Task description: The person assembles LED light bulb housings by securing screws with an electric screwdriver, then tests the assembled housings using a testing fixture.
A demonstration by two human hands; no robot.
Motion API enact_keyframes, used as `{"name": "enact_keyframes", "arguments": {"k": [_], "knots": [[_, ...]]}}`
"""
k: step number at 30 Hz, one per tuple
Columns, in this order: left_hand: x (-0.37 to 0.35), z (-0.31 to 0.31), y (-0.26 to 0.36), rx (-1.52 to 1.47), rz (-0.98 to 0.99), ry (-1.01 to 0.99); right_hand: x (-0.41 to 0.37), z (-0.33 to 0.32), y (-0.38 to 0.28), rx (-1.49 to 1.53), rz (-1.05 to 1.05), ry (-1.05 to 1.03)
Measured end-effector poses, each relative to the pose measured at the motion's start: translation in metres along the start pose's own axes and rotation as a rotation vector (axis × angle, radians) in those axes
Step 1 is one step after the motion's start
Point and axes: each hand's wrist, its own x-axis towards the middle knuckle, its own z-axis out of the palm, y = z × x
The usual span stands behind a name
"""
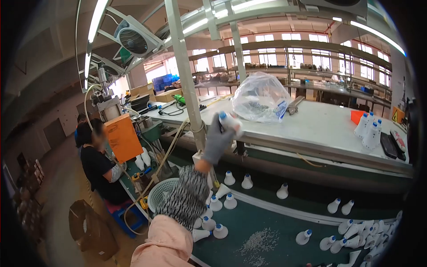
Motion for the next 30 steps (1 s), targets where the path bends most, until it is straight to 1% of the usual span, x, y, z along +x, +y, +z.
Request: {"name": "enact_keyframes", "arguments": {"k": [2, 3, 4, 5, 7, 10, 11, 14, 17, 20, 23, 26, 30], "knots": [[-0.067, 0.019, 0.017, -0.220, -0.063, -0.181, -0.001, 0.006, -0.001, -0.035, -0.021, 0.034], [-0.099, 0.028, 0.020, -0.225, -0.075, -0.267, -0.001, 0.004, 0.000, -0.011, -0.025, 0.065], [-0.127, 0.037, 0.022, -0.240, -0.094, -0.357, -0.001, 0.008, 0.000, -0.019, -0.039, 0.037], [-0.151, 0.047, 0.026, -0.296, -0.253, -0.394, 0.000, 0.005, 0.001, -0.031, -0.053, 0.020], [-0.199, 0.062, 0.032, -0.406, -0.600, -0.467, 0.020, -0.055, 0.007, 0.021, -0.041, -0.231], [-0.256, 0.082, 0.004, -0.851, -1.370, -0.384, 0.009, -0.026, 0.008, 0.007, -0.082, -0.083], [-0.271, 0.086, -0.004, -1.001, -1.481, -0.418, 0.009, -0.024, 0.009, -0.006, -0.094, -0.063], [-0.299, 0.098, 0.007, -0.961, -1.534, -0.465, 0.009, -0.022, 0.009, -0.005, -0.096, -0.053], [-0.306, 0.104, 0.024, -0.791, -1.280, -0.607, 0.008, -0.019, 0.008, -0.020, -0.100, -0.056], [-0.308, 0.102, 0.032, -0.526, -1.117, -0.656, 0.009, -0.018, 0.008, -0.020, -0.101, -0.051], [-0.309, 0.100, 0.032, -0.476, -1.071, -0.640, 0.009, -0.019, 0.009, -0.013, -0.101, -0.044], [-0.308, 0.097, 0.034, -0.472, -1.125, -0.651, 0.009, -0.019, 0.008, -0.018, -0.100, -0.050], [-0.310, 0.095, 0.030, -0.584, -1.225, -0.673, 0.010, -0.021, 0.008, -0.011, -0.092, -0.061]]}}
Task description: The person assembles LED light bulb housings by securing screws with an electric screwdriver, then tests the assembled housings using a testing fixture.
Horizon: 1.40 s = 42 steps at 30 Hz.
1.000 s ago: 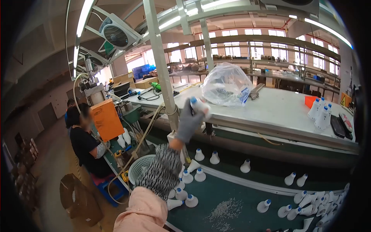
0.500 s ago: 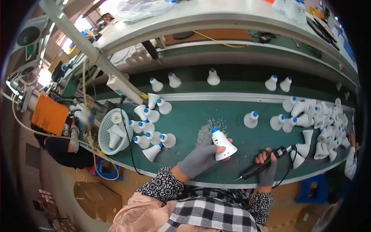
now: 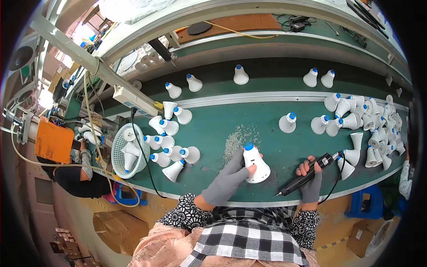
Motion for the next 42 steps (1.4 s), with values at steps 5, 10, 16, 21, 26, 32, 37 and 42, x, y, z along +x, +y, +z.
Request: {"name": "enact_keyframes", "arguments": {"k": [5, 10, 16, 21, 26, 32, 37, 42], "knots": [[0.000, 0.002, 0.001, -0.060, -0.051, -0.020, 0.001, -0.004, 0.001, 0.008, 0.007, -0.003], [0.001, 0.002, 0.002, -0.048, -0.042, -0.013, 0.001, -0.004, 0.001, 0.024, 0.011, -0.016], [0.000, 0.004, 0.003, -0.067, -0.068, 0.011, -0.001, 0.000, -0.001, 0.007, 0.009, 0.001], [0.002, 0.002, 0.001, -0.071, -0.068, 0.008, 0.000, -0.001, 0.000, 0.013, 0.011, -0.012], [0.004, -0.001, 0.001, -0.045, -0.086, -0.009, 0.000, -0.004, 0.000, 0.008, 0.012, -0.017], [0.006, -0.004, -0.004, -0.086, -0.054, 0.000, -0.001, 0.002, -0.002, -0.021, 0.020, 0.009], [0.005, -0.004, -0.001, -0.116, -0.066, 0.005, -0.001, 0.008, -0.002, -0.056, 0.022, 0.041], [0.005, -0.005, 0.001, -0.117, -0.062, -0.006, -0.002, 0.009, -0.003, -0.051, 0.023, 0.049]]}}
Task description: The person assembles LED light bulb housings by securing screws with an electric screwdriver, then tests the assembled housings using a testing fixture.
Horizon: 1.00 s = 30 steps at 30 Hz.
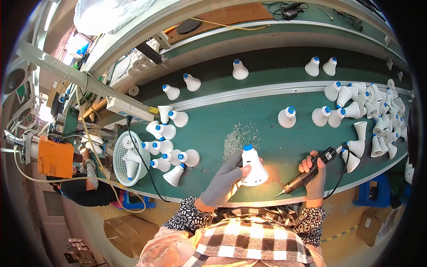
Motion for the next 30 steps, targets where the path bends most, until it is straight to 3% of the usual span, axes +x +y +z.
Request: {"name": "enact_keyframes", "arguments": {"k": [30], "knots": [[-0.007, -0.008, -0.002, -0.075, 0.004, 0.055, -0.001, 0.004, 0.000, 0.001, -0.030, -0.004]]}}
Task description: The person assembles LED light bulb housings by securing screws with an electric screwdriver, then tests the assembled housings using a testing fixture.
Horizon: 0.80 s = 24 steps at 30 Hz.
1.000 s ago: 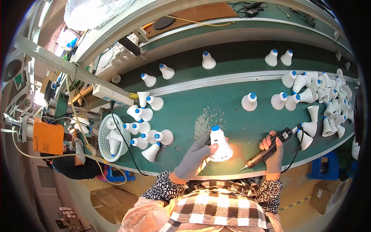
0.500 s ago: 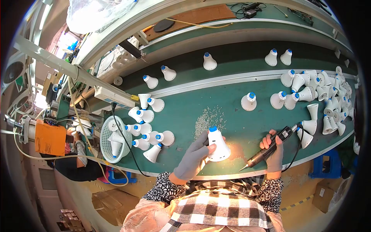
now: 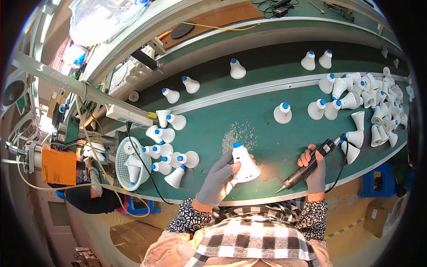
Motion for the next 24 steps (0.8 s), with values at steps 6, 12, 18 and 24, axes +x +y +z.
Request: {"name": "enact_keyframes", "arguments": {"k": [6, 12, 18, 24], "knots": [[-0.0011, 0.0032, 0.0011, 0.018, 0.004, 0.006, 0.0006, -0.0032, 0.0000, 0.004, 0.009, -0.002], [-0.0014, 0.0029, 0.0014, 0.021, -0.002, 0.007, 0.0007, -0.0039, 0.0008, 0.011, 0.004, 0.005], [-0.0014, 0.0040, 0.0011, 0.008, 0.008, 0.022, 0.0013, -0.0035, 0.0013, 0.009, -0.002, -0.006], [-0.0005, -0.0003, 0.0010, 0.017, 0.017, -0.002, 0.0011, -0.0039, 0.0012, 0.026, 0.000, -0.006]]}}
